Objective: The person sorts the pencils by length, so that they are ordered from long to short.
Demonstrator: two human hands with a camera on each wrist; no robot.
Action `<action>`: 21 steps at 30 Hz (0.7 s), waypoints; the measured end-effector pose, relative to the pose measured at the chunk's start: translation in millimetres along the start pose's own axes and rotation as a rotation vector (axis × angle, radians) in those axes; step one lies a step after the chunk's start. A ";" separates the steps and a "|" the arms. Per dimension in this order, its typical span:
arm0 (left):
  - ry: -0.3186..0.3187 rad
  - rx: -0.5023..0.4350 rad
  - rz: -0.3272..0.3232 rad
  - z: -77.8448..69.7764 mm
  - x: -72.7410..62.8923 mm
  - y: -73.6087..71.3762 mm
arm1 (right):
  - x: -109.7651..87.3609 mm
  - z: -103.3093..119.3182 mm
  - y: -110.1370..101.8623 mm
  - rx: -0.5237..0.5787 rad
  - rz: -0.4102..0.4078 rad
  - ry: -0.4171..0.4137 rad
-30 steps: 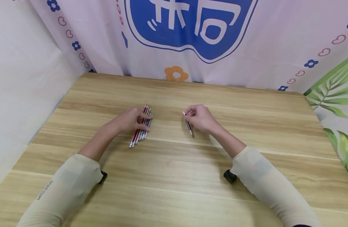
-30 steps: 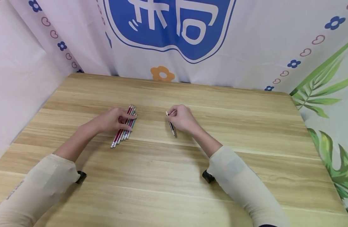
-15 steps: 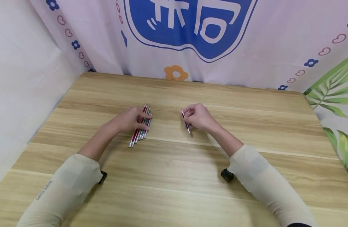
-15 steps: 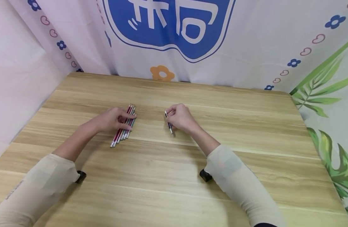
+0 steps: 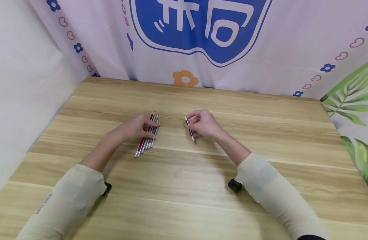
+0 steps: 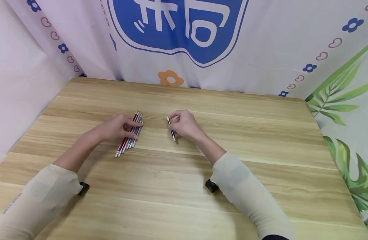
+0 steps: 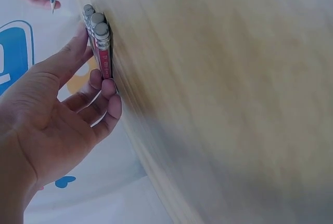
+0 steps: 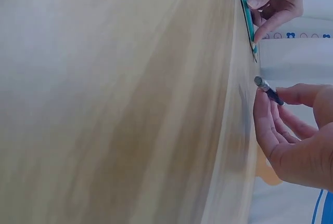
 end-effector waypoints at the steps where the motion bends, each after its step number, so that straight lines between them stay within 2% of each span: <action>1: -0.003 -0.003 0.001 0.1 -0.5 -0.1 | 0.7 0.3 2.0 -0.001 0.001 0.001; 9: 0.018 0.007 -0.009 0.5 1.4 -1.2 | 4.3 7.2 11.6 -0.001 -0.001 -0.004; 21: 0.002 -0.011 -0.005 -3.0 0.4 -1.6 | 8.2 11.3 20.5 -0.008 -0.012 0.001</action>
Point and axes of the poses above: each hand's wrist, its own x-axis towards the middle knuckle, its own y-axis out of the palm, z = x × y, the point moved 4 cm from there along x, towards the middle knuckle, and after that the axes turned 5 degrees about -x, right-handed, at the moved point
